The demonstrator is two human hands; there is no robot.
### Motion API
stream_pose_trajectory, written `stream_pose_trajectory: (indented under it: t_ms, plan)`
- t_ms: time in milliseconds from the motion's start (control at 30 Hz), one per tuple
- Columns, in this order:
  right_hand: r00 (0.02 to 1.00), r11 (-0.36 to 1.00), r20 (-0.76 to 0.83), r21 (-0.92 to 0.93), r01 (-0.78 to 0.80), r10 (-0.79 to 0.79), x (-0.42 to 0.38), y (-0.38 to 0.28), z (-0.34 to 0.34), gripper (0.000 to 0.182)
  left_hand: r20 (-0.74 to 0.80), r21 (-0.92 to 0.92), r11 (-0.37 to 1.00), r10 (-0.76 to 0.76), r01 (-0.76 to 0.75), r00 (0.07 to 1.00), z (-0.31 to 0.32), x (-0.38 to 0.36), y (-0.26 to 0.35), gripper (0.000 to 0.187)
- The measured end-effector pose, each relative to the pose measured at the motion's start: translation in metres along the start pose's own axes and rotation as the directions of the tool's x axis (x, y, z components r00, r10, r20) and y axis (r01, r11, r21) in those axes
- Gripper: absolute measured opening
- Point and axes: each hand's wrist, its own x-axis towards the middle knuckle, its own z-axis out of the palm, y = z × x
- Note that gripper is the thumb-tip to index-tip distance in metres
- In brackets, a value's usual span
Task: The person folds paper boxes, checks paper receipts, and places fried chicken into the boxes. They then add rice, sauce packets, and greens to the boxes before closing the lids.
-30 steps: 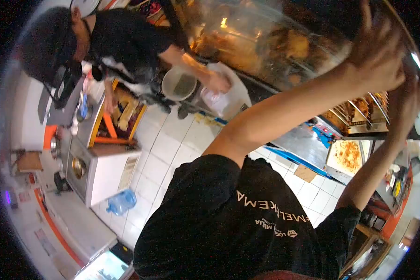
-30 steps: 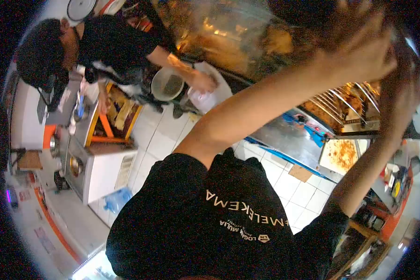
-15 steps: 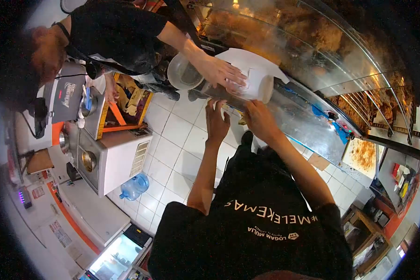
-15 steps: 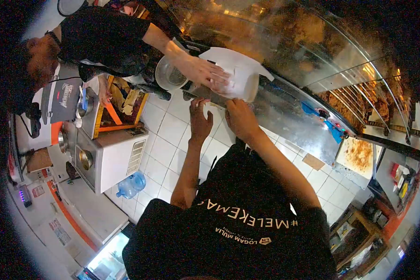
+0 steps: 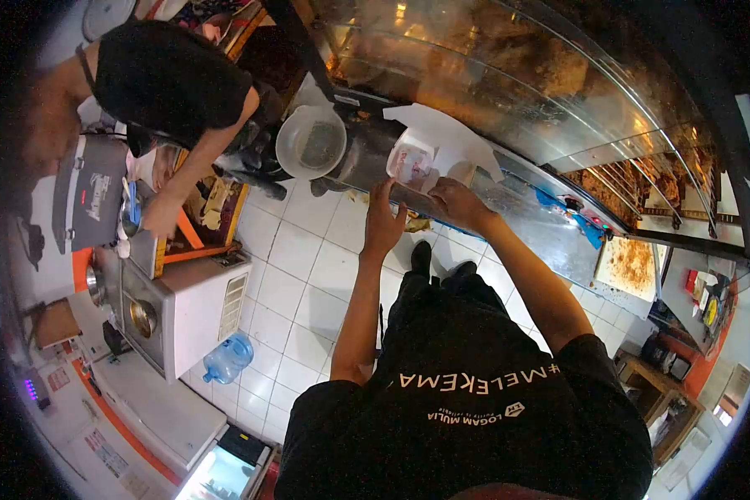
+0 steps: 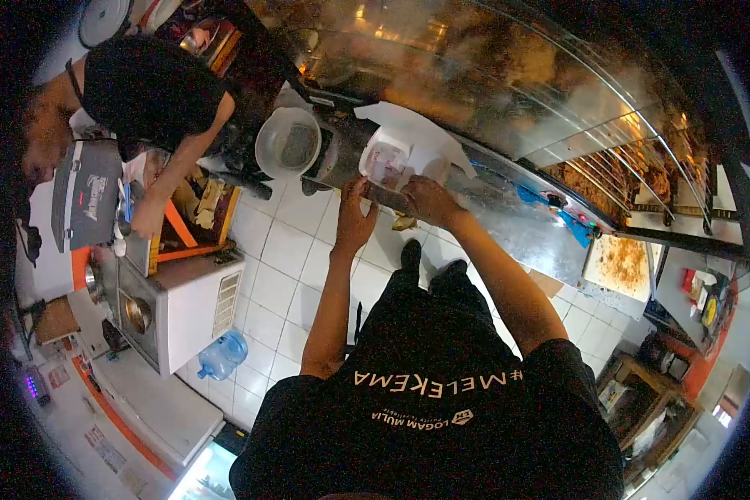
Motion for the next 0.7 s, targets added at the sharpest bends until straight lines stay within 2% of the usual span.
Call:
stream_pose_trajectory:
  t_ms: [33,67,100,133,167,233,267,333,367,433,467,500,533,567,600,633,700]
  plan:
    - [0.98,0.98,-0.109,-0.128,0.15,-0.164,-0.003,0.004,0.002,0.023,0.009,0.0,1.0,0.01,-0.01,1.0,-0.003,0.0,0.004,0.05]
    - [0.981,0.982,-0.118,-0.129,0.139,-0.155,-0.005,-0.007,-0.009,0.023,-0.027,0.077,0.997,0.003,-0.001,1.0,-0.008,-0.001,0.014,0.051]
    - [0.984,0.999,-0.176,-0.044,0.024,-0.031,-0.008,-0.017,-0.023,0.02,-0.065,0.152,0.988,-0.002,0.012,0.998,-0.013,-0.001,0.022,0.052]
    - [0.972,0.995,-0.217,0.046,-0.086,0.094,-0.011,-0.031,-0.044,0.018,-0.064,0.143,0.989,-0.015,0.024,0.998,-0.022,0.004,0.036,0.054]
    - [0.97,0.994,-0.218,0.048,-0.095,0.103,-0.015,-0.044,-0.064,0.018,-0.055,0.141,0.99,-0.015,0.022,0.998,-0.029,0.007,0.053,0.054]
    - [0.988,0.98,-0.127,0.185,-0.067,0.091,-0.018,-0.073,-0.115,0.014,-0.054,-0.075,0.968,0.234,-0.237,0.971,-0.046,0.019,0.091,0.059]
    - [0.989,0.956,-0.074,0.275,-0.101,0.126,-0.022,-0.097,-0.147,0.018,-0.048,-0.077,0.965,0.247,-0.25,0.968,-0.053,0.025,0.116,0.059]
    - [0.998,0.935,-0.018,0.351,-0.055,0.066,-0.03,-0.137,-0.206,0.018,0.041,-0.353,0.871,0.379,-0.341,0.925,-0.065,0.034,0.168,0.061]
    - [0.997,0.937,-0.039,0.345,-0.049,0.067,-0.034,-0.145,-0.221,0.018,0.045,-0.352,0.864,0.399,-0.359,0.916,-0.071,0.038,0.186,0.061]
    - [0.931,0.922,-0.357,0.379,0.076,0.07,-0.042,-0.157,-0.249,0.015,0.194,-0.712,0.7,0.272,-0.056,0.943,-0.078,0.048,0.218,0.062]
    - [0.921,0.928,-0.384,0.364,0.083,0.068,-0.046,-0.166,-0.263,0.015,0.14,-0.748,0.653,0.328,-0.117,0.934,-0.08,0.053,0.234,0.061]
    - [0.867,0.912,-0.489,0.393,0.119,0.097,-0.05,-0.177,-0.276,0.015,0.14,-0.751,0.646,0.359,-0.137,0.923,-0.083,0.06,0.247,0.061]
    - [0.803,0.894,-0.582,0.418,0.16,0.129,-0.055,-0.184,-0.284,0.016,0.081,-0.716,0.659,0.403,-0.228,0.911,-0.084,0.065,0.259,0.057]
    - [0.789,0.901,-0.602,0.401,0.166,0.123,-0.061,-0.189,-0.289,0.016,0.021,-0.675,0.666,0.448,-0.317,0.894,-0.085,0.069,0.268,0.054]
    - [0.754,0.859,-0.645,0.45,0.245,0.122,-0.068,-0.195,-0.291,0.019,0.036,-0.649,0.692,0.444,-0.316,0.895,-0.089,0.072,0.274,0.041]
    - [0.719,0.808,-0.684,0.49,0.327,0.124,-0.076,-0.201,-0.294,0.023,0.032,-0.652,0.68,0.466,-0.335,0.884,-0.09,0.073,0.283,0.041]
    - [0.671,0.851,-0.723,0.449,0.273,0.166,-0.09,-0.207,-0.291,0.019,-0.024,-0.607,0.692,0.474,-0.389,0.88,-0.093,0.076,0.301,0.032]
